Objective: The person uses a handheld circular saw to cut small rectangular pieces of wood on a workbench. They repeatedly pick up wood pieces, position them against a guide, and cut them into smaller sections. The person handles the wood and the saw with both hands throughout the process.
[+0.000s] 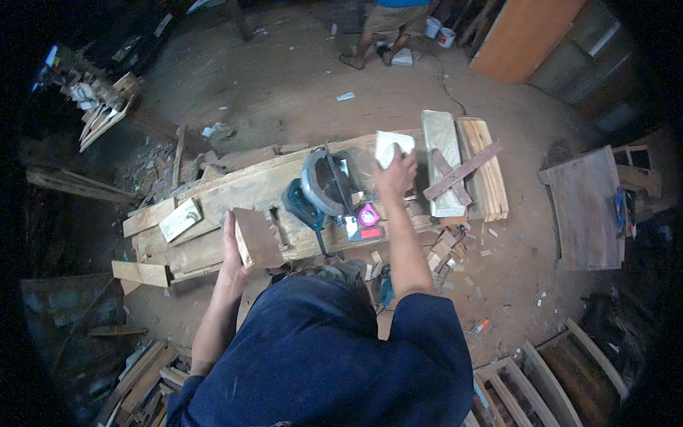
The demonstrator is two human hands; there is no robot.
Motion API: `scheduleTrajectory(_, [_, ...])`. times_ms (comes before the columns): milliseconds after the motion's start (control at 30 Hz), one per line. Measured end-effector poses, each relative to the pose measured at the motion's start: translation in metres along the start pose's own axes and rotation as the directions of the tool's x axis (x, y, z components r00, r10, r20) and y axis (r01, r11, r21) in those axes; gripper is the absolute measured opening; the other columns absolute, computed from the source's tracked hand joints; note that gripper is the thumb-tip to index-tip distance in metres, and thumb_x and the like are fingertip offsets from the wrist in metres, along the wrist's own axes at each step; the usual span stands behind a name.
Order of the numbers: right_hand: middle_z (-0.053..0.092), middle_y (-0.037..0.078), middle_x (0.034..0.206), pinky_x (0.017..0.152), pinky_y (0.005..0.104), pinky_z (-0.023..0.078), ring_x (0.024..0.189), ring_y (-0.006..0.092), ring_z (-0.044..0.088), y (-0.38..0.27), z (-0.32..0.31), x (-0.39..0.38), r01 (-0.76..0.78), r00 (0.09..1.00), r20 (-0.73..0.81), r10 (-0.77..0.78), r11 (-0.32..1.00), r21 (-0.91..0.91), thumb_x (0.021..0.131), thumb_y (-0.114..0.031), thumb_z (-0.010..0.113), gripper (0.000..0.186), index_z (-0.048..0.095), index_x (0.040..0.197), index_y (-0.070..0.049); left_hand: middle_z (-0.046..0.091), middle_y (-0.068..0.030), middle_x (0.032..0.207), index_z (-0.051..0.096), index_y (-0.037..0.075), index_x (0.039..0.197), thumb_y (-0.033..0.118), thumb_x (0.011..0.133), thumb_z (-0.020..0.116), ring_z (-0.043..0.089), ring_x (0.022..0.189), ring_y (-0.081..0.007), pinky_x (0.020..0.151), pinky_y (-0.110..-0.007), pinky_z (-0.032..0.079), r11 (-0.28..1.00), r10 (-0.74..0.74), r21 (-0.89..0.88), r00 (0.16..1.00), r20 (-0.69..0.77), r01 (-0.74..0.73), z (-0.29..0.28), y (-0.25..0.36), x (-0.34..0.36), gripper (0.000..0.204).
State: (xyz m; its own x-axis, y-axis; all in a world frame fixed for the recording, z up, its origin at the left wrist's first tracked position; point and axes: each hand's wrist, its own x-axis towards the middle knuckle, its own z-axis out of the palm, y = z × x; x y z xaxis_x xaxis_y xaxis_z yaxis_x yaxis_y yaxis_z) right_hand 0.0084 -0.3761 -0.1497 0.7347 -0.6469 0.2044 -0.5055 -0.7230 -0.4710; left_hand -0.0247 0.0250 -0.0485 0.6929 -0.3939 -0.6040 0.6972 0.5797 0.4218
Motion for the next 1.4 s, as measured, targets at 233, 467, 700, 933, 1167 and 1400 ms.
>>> scheduleTrajectory(233, [0.043,0.033,0.149,0.115,0.0483,0.036,0.139,0.0442,0.042,-0.063,-0.003,-0.07,0.074,0.982,0.125,-0.141,0.901,0.428,0.09,-0.042,0.076,0.075,0.049,0.144,0.002,0.062,-0.0186,0.128,0.047,0.007,0.146,0.08,0.092,0.044,0.066,0.112,-0.032,0.096,-0.051,0.055,0.993,0.104,-0.072,0.985,0.138,-0.095,0.016,0.006,-0.011,0.09])
scheduleTrajectory(467, [0.064,0.009,0.134,0.106,0.034,0.046,0.123,0.0188,0.06,-0.124,-0.064,-0.196,-0.747,0.557,0.742,-0.372,0.165,0.644,0.101,-0.016,0.064,0.051,0.049,0.146,0.001,0.061,-0.0161,0.135,0.05,0.004,0.146,0.063,0.104,0.038,0.061,0.121,-0.0271,0.107,-0.043,0.047,0.987,0.034,0.15,0.994,0.107,-0.05,0.035,-0.02,-0.001,0.074])
scheduleTrajectory(700, [0.064,0.009,0.129,0.102,0.0323,0.047,0.116,0.0153,0.059,-0.069,-0.096,-0.18,-0.419,0.811,0.526,-0.257,0.372,0.828,0.101,-0.014,0.064,0.047,0.05,0.144,0.002,0.051,-0.0137,0.149,0.044,0.008,0.15,0.052,0.108,0.041,0.047,0.137,-0.0274,0.114,-0.049,0.037,0.927,-0.066,0.376,0.98,0.189,-0.01,0.033,-0.032,0.004,0.061])
scheduleTrajectory(933, [0.066,0.02,0.129,0.098,0.0391,0.053,0.115,0.0293,0.067,-0.119,-0.15,-0.206,0.082,0.877,0.299,-0.377,0.729,0.679,0.084,-0.014,0.082,0.058,0.059,0.136,0.0,0.063,-0.0097,0.131,0.052,0.008,0.141,0.044,0.11,0.037,0.059,0.122,-0.0278,0.112,-0.049,0.042,0.985,-0.074,0.156,0.996,0.038,0.068,0.046,-0.028,0.015,0.05])
scheduleTrajectory(1167, [0.052,0.026,0.144,0.113,0.0481,0.04,0.138,0.0366,0.048,-0.165,-0.136,-0.239,0.012,0.888,0.284,-0.362,0.635,0.773,0.086,-0.043,0.082,0.076,0.053,0.141,0.001,0.064,-0.0089,0.1,0.06,0.009,0.125,0.04,0.106,0.043,0.061,0.097,-0.0271,0.096,-0.045,0.047,0.963,-0.12,-0.147,0.851,0.511,0.224,0.03,-0.003,0.03,0.041])
scheduleTrajectory(1400, [0.065,0.001,0.084,0.052,0.0223,0.048,0.06,0.0075,0.06,-0.173,-0.098,-0.257,-0.766,0.617,0.773,-0.149,0.112,0.633,0.099,-0.028,0.07,0.045,0.059,0.132,0.0,0.058,-0.015,0.14,0.047,0.008,0.147,0.046,0.108,0.042,0.058,0.124,-0.0275,0.113,-0.046,0.041,0.931,-0.271,0.337,0.889,0.37,0.144,-0.012,0.026,0.021,0.056])
